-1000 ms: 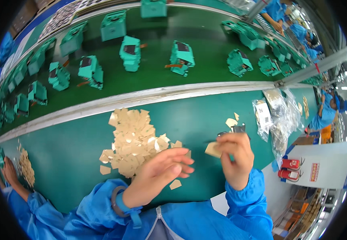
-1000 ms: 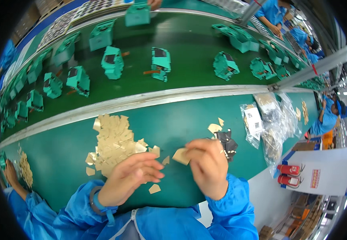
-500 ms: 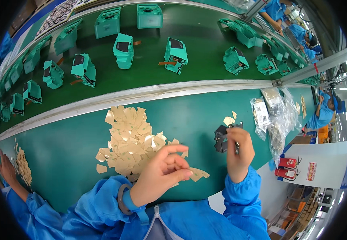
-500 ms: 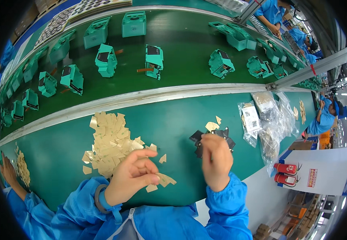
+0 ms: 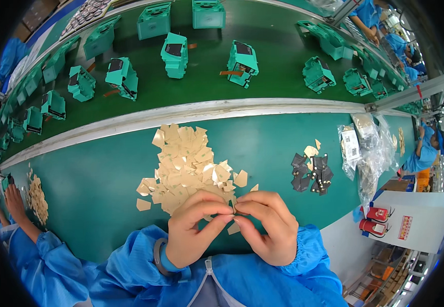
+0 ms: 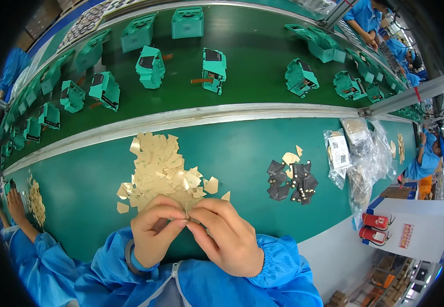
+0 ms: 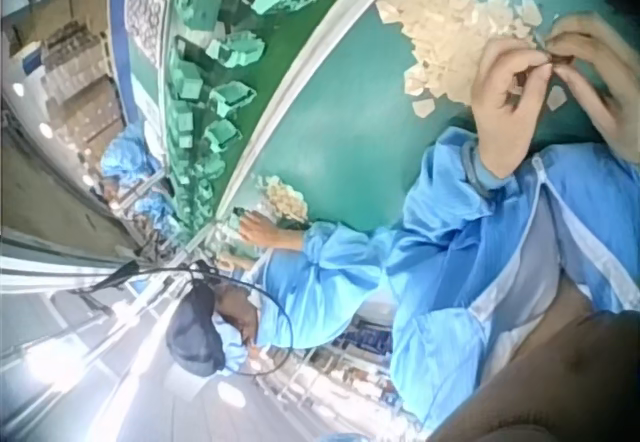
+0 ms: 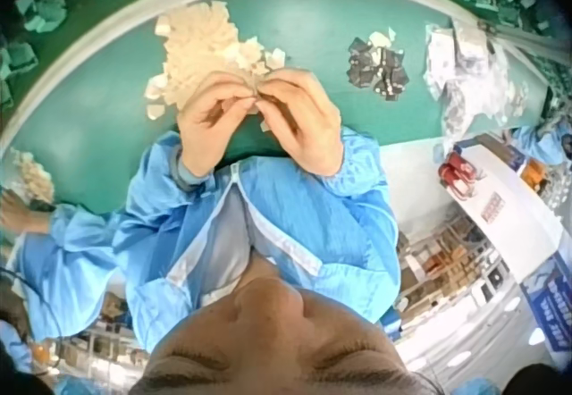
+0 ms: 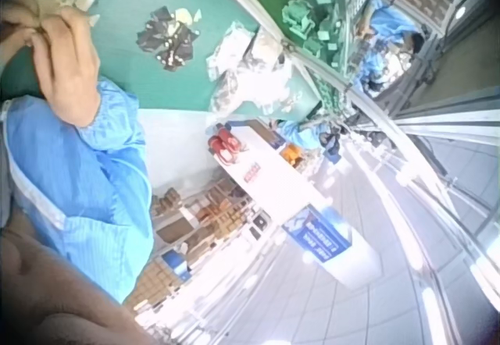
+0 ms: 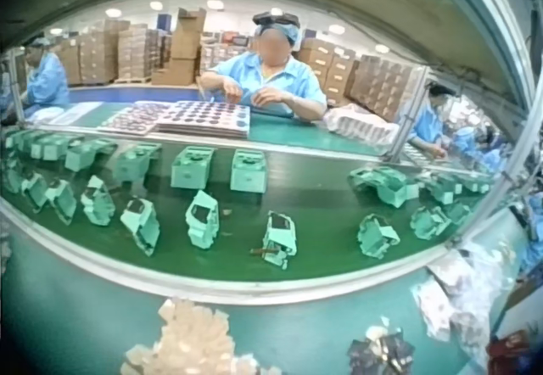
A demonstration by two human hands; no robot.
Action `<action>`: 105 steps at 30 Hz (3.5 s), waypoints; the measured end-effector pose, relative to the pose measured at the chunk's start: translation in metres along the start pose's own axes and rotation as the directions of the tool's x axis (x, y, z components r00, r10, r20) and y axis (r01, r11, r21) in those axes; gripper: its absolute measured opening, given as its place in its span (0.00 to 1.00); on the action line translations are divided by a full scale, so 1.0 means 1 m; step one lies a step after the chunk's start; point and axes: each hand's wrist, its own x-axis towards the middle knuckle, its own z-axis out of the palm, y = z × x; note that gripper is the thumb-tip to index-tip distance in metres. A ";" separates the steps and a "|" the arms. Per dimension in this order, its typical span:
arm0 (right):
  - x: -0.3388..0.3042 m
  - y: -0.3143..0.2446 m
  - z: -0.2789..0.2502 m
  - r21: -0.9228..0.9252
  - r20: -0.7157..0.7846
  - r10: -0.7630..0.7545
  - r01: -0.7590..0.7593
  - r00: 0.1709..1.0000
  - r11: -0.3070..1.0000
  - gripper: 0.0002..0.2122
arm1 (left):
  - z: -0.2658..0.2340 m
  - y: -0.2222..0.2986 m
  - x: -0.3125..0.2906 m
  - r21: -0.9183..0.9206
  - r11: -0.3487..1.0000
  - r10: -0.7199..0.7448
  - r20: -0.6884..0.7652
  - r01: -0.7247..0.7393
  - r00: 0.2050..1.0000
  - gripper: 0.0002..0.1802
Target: The person assembles plastic and electronic components by hand, joining green plastic casings with black electronic components and beige adhesive strips on an industrial assembly line.
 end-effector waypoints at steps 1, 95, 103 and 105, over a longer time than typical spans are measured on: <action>0.001 0.000 0.001 0.007 0.002 0.001 -0.001 1.000 1.000 0.11 | -0.002 0.003 -0.001 0.111 0.992 0.051 0.004 -0.052 0.999 0.09; 0.007 0.034 -0.016 0.088 0.165 0.009 -0.024 0.986 0.996 0.10 | 0.015 -0.017 0.002 0.290 0.951 0.129 -0.068 -0.104 0.989 0.09; 0.021 0.068 -0.024 0.149 0.048 0.171 -0.176 0.984 0.973 0.09 | 0.001 -0.014 0.004 0.215 0.962 0.189 -0.087 -0.167 0.978 0.09; 0.018 0.070 -0.018 0.148 0.035 0.139 -0.143 0.990 0.979 0.12 | -0.010 -0.011 0.009 0.347 0.887 0.305 0.057 -0.305 0.951 0.15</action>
